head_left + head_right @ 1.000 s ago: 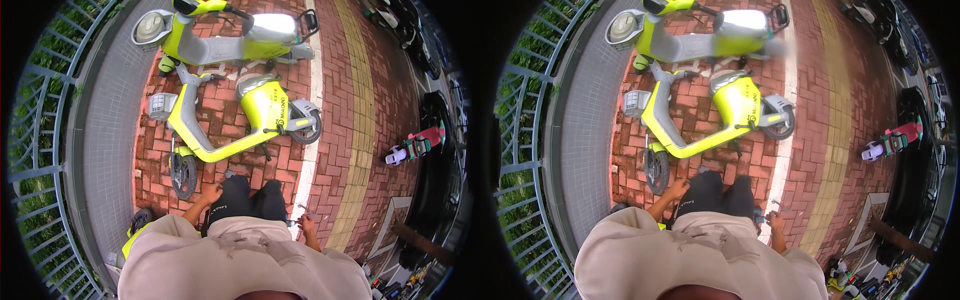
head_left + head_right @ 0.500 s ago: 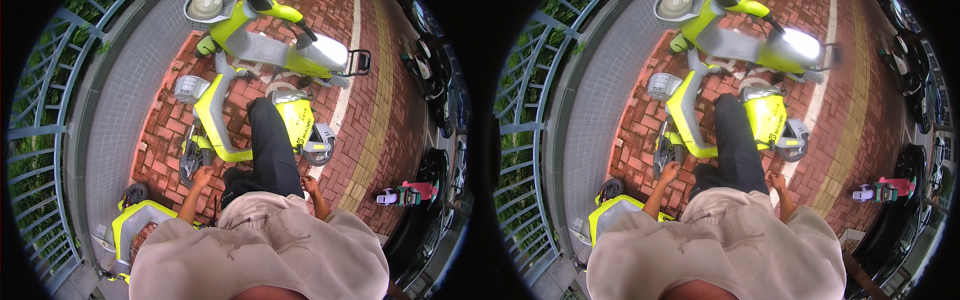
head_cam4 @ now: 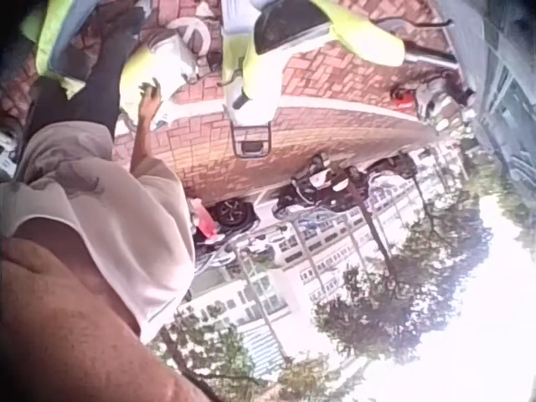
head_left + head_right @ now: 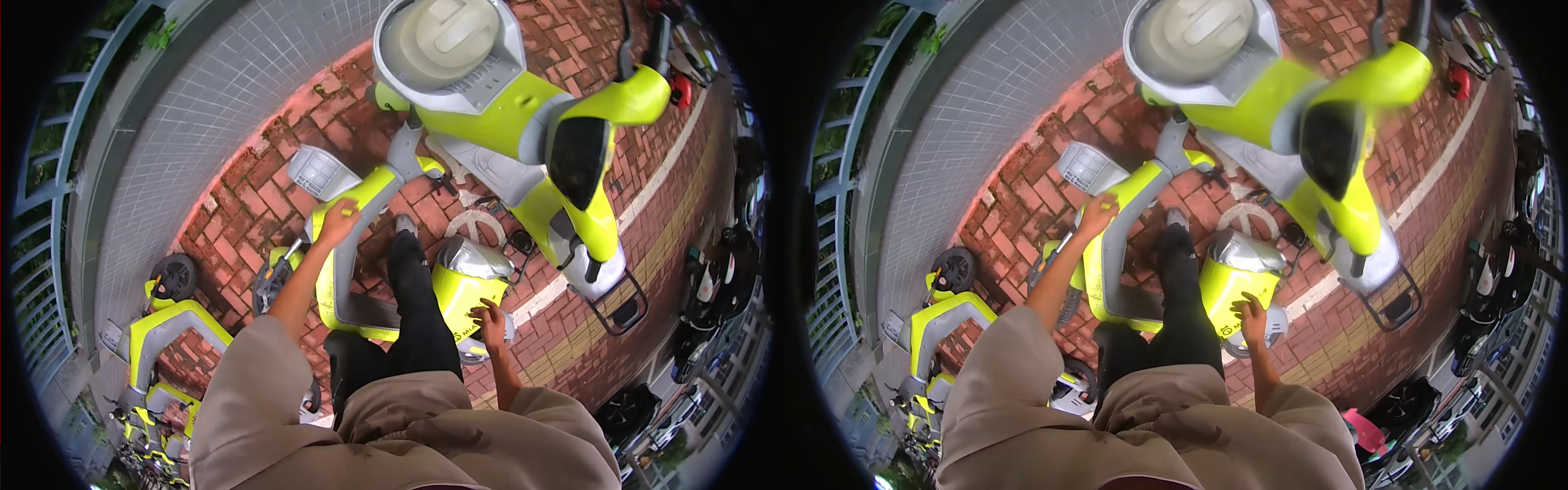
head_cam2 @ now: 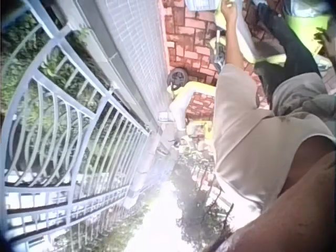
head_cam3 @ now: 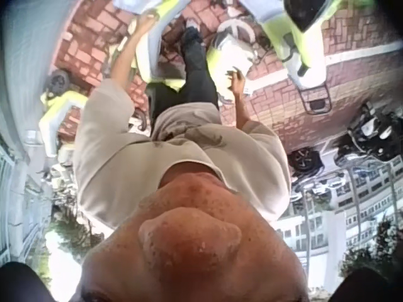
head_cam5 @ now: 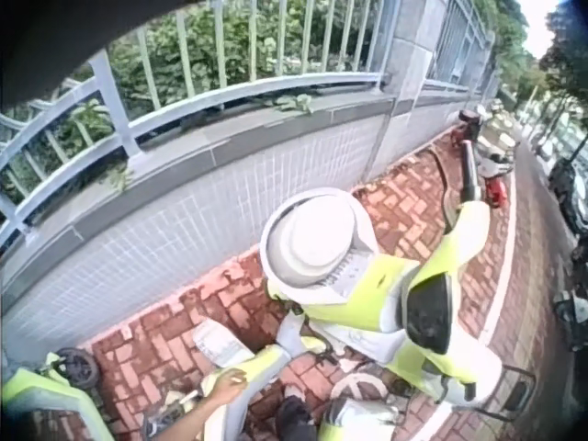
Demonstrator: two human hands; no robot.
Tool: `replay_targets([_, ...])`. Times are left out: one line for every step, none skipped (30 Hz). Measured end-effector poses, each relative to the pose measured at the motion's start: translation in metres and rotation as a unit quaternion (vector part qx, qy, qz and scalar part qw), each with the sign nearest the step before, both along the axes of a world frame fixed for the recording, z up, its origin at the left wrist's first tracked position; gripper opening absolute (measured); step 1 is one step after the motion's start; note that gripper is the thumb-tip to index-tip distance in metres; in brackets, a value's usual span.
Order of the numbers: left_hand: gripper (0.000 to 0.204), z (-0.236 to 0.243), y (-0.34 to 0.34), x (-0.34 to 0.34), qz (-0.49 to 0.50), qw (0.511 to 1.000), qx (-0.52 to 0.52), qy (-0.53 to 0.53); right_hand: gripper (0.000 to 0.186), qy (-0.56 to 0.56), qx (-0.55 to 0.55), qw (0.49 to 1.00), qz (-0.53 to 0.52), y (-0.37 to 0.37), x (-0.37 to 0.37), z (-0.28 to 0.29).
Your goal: Using a power drill to repair and maintain electric scooters.
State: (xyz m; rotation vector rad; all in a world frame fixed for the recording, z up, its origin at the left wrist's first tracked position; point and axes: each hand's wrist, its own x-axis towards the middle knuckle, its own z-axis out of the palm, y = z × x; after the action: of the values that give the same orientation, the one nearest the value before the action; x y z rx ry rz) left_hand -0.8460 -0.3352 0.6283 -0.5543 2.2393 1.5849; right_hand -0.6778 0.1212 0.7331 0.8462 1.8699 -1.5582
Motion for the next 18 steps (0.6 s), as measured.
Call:
replay_targets([0.040,-0.014,0.033,-0.056,-0.002,1.000,-0.003,0.019,0.035,0.002,0.032,0.999,0.009,0.022,-0.010,0.000])
replay_targets([0.047,-0.038,0.052,-0.107,0.003,0.999,-0.007,0.040,0.035,-0.028,0.014,0.999,-0.010,0.037,-0.014,-0.008])
replay_targets([0.050,-0.069,0.053,-0.154,0.028,0.998,-0.039,0.039,0.035,-0.056,-0.017,0.998,-0.022,0.044,-0.013,-0.019])
replay_targets([0.058,-0.092,0.064,-0.195,0.034,0.997,-0.041,0.051,0.035,-0.079,-0.006,0.997,0.018,0.060,-0.002,-0.029])
replay_targets([0.062,-0.101,0.106,-0.232,0.018,0.998,-0.033,0.056,0.035,-0.107,0.024,0.993,0.045,0.087,0.014,-0.031])
replay_targets([0.066,-0.110,0.132,-0.260,0.004,0.997,-0.038,0.062,0.035,-0.165,0.044,0.985,0.039,0.097,0.022,-0.029])
replay_targets([0.069,-0.138,0.128,-0.280,0.015,0.991,-0.055,0.122,0.035,-0.216,0.046,0.974,0.045,0.089,0.022,-0.032])
replay_targets([0.071,-0.165,0.126,-0.296,0.025,0.981,-0.068,0.180,0.035,-0.238,0.029,0.970,0.029,0.090,0.027,-0.037])
replay_targets([0.071,-0.185,0.127,-0.311,0.034,0.982,-0.066,0.175,0.036,-0.257,0.015,0.966,0.009,0.095,0.034,-0.043])
replay_targets([0.067,-0.203,0.116,-0.321,0.038,0.973,-0.024,0.228,0.035,-0.263,0.006,0.965,0.012,0.092,0.039,-0.050])
replay_targets([0.063,-0.218,0.118,-0.322,0.038,0.959,0.026,0.279,0.035,-0.271,0.003,0.962,0.008,0.083,0.037,-0.048])
replay_targets([0.063,-0.230,0.118,-0.323,0.041,0.961,0.022,0.273,0.033,-0.293,0.031,0.955,0.021,0.077,0.033,-0.047])
replay_targets([0.059,-0.232,0.132,-0.327,0.023,0.967,0.078,0.243,0.033,-0.300,0.041,0.953,0.018,0.078,0.027,-0.045])
replay_targets([0.055,-0.230,0.145,-0.332,0.003,0.968,0.135,0.214,0.033,-0.262,0.081,0.956,0.103,0.082,0.025,-0.043])
replay_targets([0.049,-0.225,0.156,-0.331,-0.004,0.974,0.143,0.175,0.032,-0.224,0.121,0.949,0.185,0.086,0.027,-0.042])
replay_targets([0.049,-0.223,0.158,-0.333,0.010,0.966,0.169,0.194,0.032,-0.237,0.101,0.957,0.131,0.088,0.033,-0.048])
replay_targets([0.049,-0.231,0.148,-0.334,0.025,0.960,0.182,0.212,0.032,-0.238,0.093,0.957,0.134,0.084,0.035,-0.059])
replay_targets([0.048,-0.239,0.136,-0.344,-0.005,0.940,0.041,0.339,0.032,-0.233,0.077,0.960,0.135,0.082,0.036,-0.068])
